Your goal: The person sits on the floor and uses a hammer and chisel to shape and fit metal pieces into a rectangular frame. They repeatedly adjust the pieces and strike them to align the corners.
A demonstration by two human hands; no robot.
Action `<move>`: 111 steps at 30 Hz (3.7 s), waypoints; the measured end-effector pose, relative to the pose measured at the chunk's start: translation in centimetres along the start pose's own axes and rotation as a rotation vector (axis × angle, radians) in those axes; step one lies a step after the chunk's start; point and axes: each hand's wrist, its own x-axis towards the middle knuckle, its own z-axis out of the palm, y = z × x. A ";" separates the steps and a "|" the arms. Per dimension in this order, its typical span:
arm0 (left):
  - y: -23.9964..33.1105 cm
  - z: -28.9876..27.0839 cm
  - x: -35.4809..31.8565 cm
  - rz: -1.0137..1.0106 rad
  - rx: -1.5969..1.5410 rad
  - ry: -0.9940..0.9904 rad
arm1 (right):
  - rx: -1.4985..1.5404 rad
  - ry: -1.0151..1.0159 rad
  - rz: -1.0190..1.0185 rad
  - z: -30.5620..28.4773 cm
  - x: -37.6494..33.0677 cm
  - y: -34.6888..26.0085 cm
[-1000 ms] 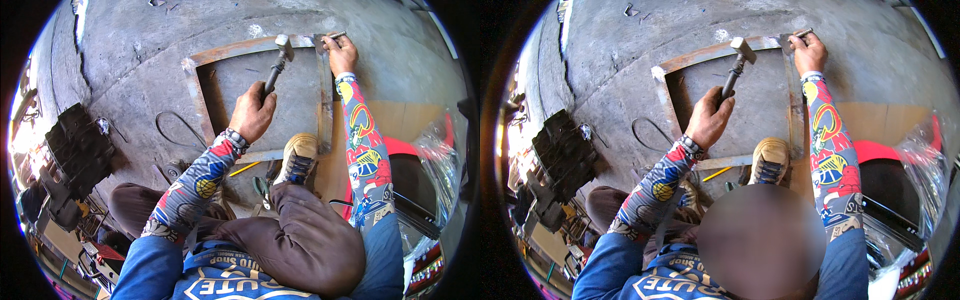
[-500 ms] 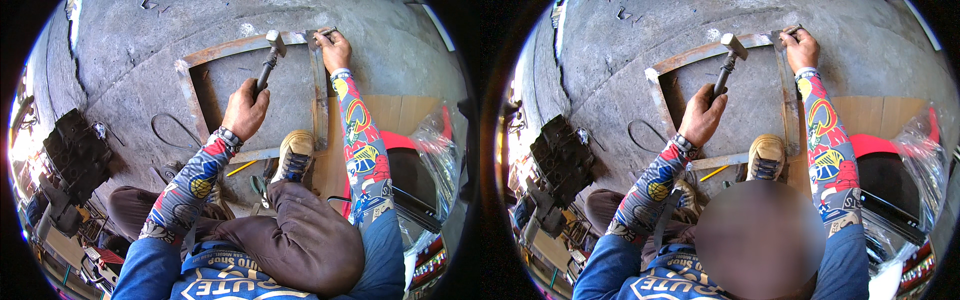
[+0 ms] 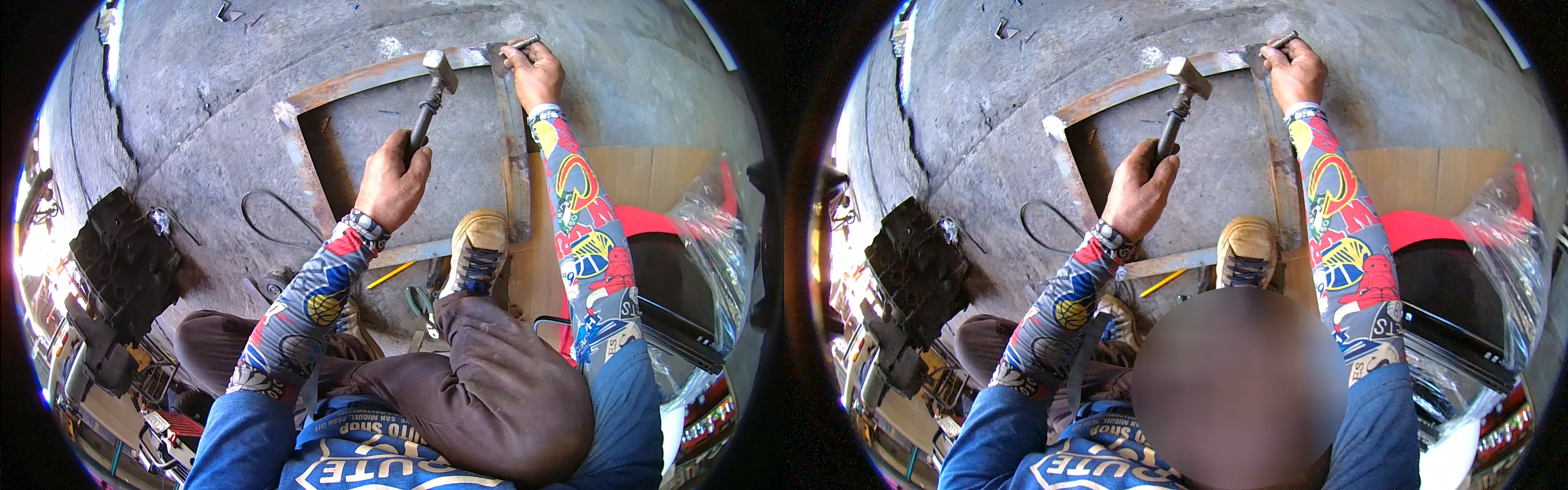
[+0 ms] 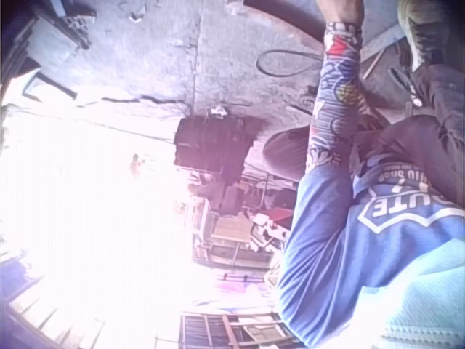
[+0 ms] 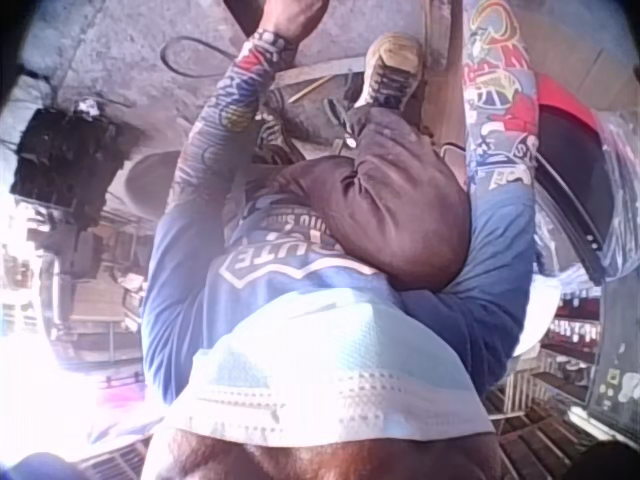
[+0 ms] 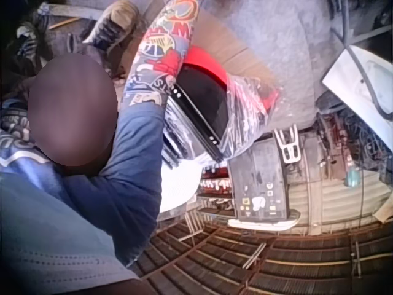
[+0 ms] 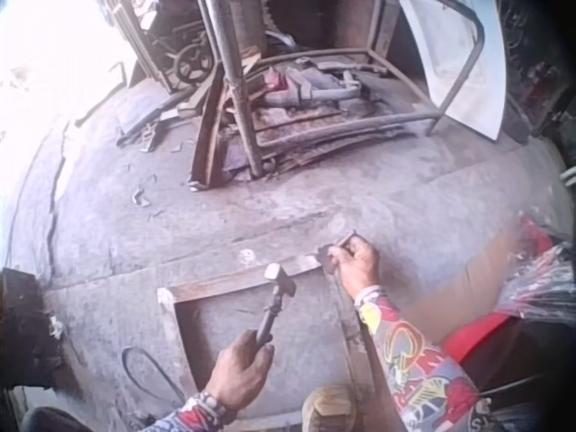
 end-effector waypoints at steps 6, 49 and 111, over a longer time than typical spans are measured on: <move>0.0 0.1 0.1 -0.018 -0.004 0.001 | -0.139 0.046 -0.069 0.0 -0.7 -1.1; 8.4 0.6 6.1 0.521 0.399 0.226 | -0.334 0.023 -0.500 -0.5 -0.9 -2.6; 3.0 -2.7 4.8 0.254 0.412 0.111 | -0.219 -0.001 -0.289 -0.6 -1.1 -2.1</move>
